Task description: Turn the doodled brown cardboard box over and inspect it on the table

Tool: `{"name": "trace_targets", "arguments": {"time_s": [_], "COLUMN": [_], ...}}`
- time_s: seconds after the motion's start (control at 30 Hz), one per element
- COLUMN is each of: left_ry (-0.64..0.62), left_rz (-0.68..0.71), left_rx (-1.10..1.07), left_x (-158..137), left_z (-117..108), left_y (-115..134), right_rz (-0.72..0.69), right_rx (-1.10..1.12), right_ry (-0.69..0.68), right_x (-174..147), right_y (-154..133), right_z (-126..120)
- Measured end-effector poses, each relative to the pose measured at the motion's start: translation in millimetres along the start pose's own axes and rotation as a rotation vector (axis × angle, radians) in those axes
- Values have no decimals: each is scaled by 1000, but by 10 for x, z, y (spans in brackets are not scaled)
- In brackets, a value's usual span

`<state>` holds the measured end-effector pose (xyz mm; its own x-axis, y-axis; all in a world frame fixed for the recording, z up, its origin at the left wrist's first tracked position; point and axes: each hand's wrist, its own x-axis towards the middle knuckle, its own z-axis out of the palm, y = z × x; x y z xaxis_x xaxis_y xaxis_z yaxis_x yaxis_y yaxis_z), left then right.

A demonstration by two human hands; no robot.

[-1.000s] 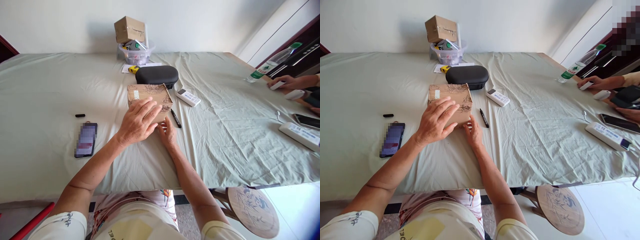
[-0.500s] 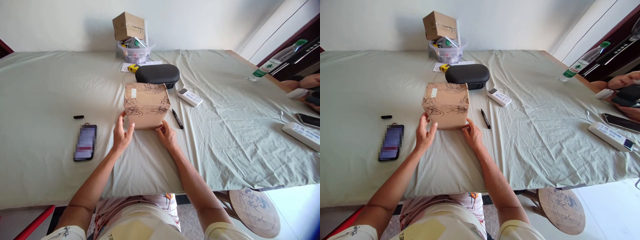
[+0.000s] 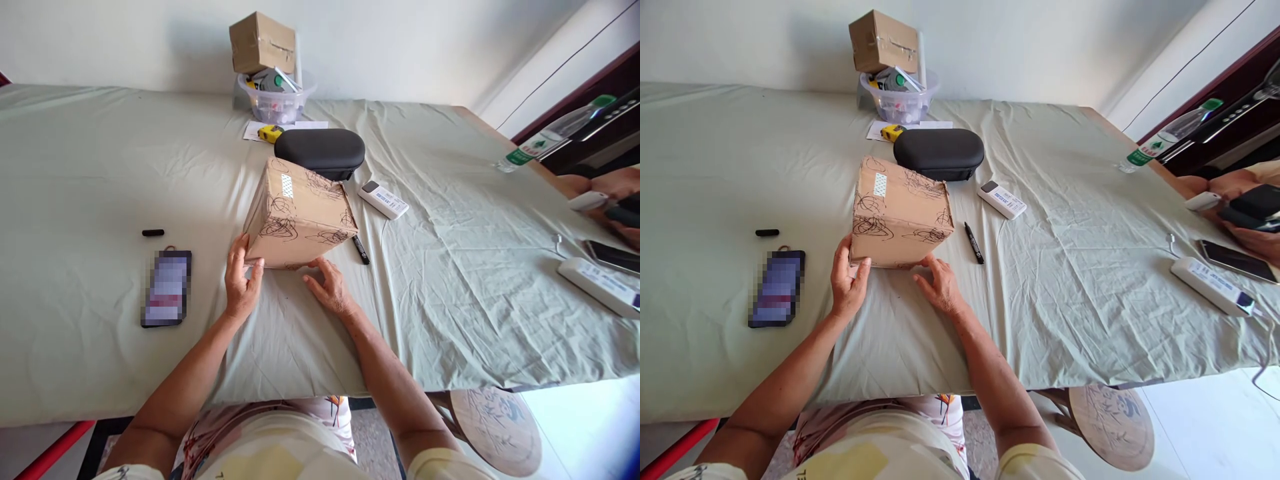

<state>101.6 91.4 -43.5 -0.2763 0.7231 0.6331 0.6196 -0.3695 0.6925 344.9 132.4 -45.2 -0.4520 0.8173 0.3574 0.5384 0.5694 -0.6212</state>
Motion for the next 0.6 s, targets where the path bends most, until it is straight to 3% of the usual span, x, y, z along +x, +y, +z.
{"name": "trace_targets", "arguments": {"time_s": [0.23, 0.47, 0.6], "left_ry": [111, 173, 145], "left_rz": [141, 365, 481], "left_rx": [102, 257, 256], "left_x": [144, 256, 248], "left_z": [-157, -300, -258], "left_y": [67, 107, 190], "right_rz": [33, 219, 201], "right_rx": [19, 132, 109], "right_ry": [30, 349, 392], "right_x": [0, -14, -20], "right_y": [12, 115, 128], "right_z": [3, -66, -97]}}
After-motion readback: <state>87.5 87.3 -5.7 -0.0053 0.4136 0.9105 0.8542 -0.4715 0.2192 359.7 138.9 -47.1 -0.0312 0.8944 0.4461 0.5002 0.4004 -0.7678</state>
